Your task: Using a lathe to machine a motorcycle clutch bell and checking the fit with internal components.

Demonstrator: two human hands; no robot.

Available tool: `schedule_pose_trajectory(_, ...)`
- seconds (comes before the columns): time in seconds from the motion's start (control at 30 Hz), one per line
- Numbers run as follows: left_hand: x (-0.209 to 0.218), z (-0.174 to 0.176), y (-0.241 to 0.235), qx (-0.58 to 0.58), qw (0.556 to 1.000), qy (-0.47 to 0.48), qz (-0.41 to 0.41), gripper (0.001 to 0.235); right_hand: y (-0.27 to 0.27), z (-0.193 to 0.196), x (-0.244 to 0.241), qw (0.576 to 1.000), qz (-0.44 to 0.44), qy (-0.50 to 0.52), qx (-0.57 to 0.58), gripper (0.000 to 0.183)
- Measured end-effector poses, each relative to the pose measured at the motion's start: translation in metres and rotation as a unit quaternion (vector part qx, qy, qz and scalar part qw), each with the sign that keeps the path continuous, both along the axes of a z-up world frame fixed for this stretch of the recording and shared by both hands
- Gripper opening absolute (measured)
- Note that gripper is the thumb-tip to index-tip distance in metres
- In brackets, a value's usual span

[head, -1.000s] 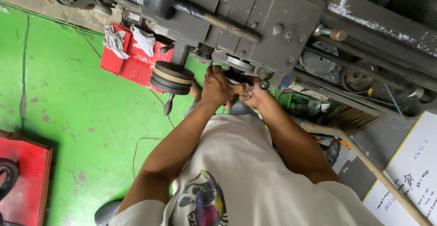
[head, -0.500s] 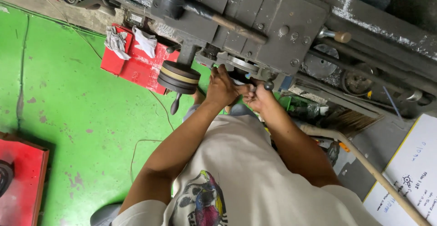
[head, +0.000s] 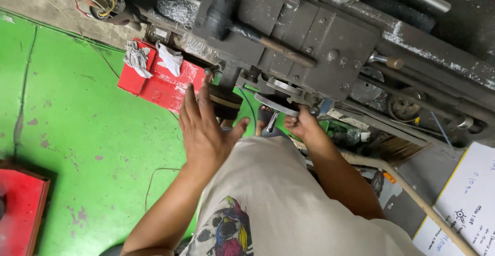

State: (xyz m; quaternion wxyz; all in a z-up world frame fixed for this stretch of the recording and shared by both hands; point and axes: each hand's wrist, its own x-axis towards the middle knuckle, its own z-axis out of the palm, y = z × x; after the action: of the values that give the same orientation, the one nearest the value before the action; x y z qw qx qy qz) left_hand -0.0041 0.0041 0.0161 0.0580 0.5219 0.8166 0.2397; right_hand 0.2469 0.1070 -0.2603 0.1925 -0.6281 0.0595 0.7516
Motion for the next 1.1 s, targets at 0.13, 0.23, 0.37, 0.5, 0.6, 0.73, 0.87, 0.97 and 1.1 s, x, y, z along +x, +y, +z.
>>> schedule_pose_trajectory(0.13,-0.015,-0.040,0.004,-0.046,0.999,-0.011,0.016,0.126,-0.001,-0.010,0.001,1.000,0.001,-0.017,-0.007,0.017)
schedule_pose_trajectory(0.23,-0.016,-0.031,0.015,-0.061,0.997,-0.046,0.021,0.124,-0.002,-0.005,-0.001,0.999,-0.025,-0.018,-0.018,0.020)
schedule_pose_trajectory(0.37,-0.030,-0.018,0.024,-0.151,0.972,-0.172,0.043,0.132,0.000,0.010,-0.006,1.000,-0.014,-0.021,-0.013,0.019)
schedule_pose_trajectory(0.5,-0.062,-0.015,0.026,-0.216,0.907,-0.359,0.029,0.122,0.000,0.008,-0.005,0.999,-0.021,-0.013,-0.022,0.019)
schedule_pose_trajectory(0.6,-0.098,-0.027,0.035,-0.251,0.847,-0.469,-0.017,0.101,-0.001,0.001,0.000,0.999,-0.022,-0.012,-0.024,0.021)
schedule_pose_trajectory(0.73,-0.117,-0.095,0.003,-0.198,0.701,-0.685,0.027,0.117,-0.005,-0.004,0.002,1.000,-0.008,0.004,-0.002,0.018)
schedule_pose_trajectory(0.87,-0.122,-0.104,0.006,-0.140,0.753,-0.643,0.012,0.091,-0.003,0.001,0.001,1.000,-0.002,0.011,-0.005,0.013)
schedule_pose_trajectory(0.97,-0.115,-0.082,0.009,-0.132,0.822,-0.549,0.071,0.081,0.000,0.010,-0.004,1.000,-0.005,0.004,-0.009,0.013)
schedule_pose_trajectory(1.1,-0.065,-0.062,-0.001,0.007,0.967,-0.253,0.028,0.115,0.008,0.024,-0.012,1.000,-0.008,0.002,-0.026,0.013)
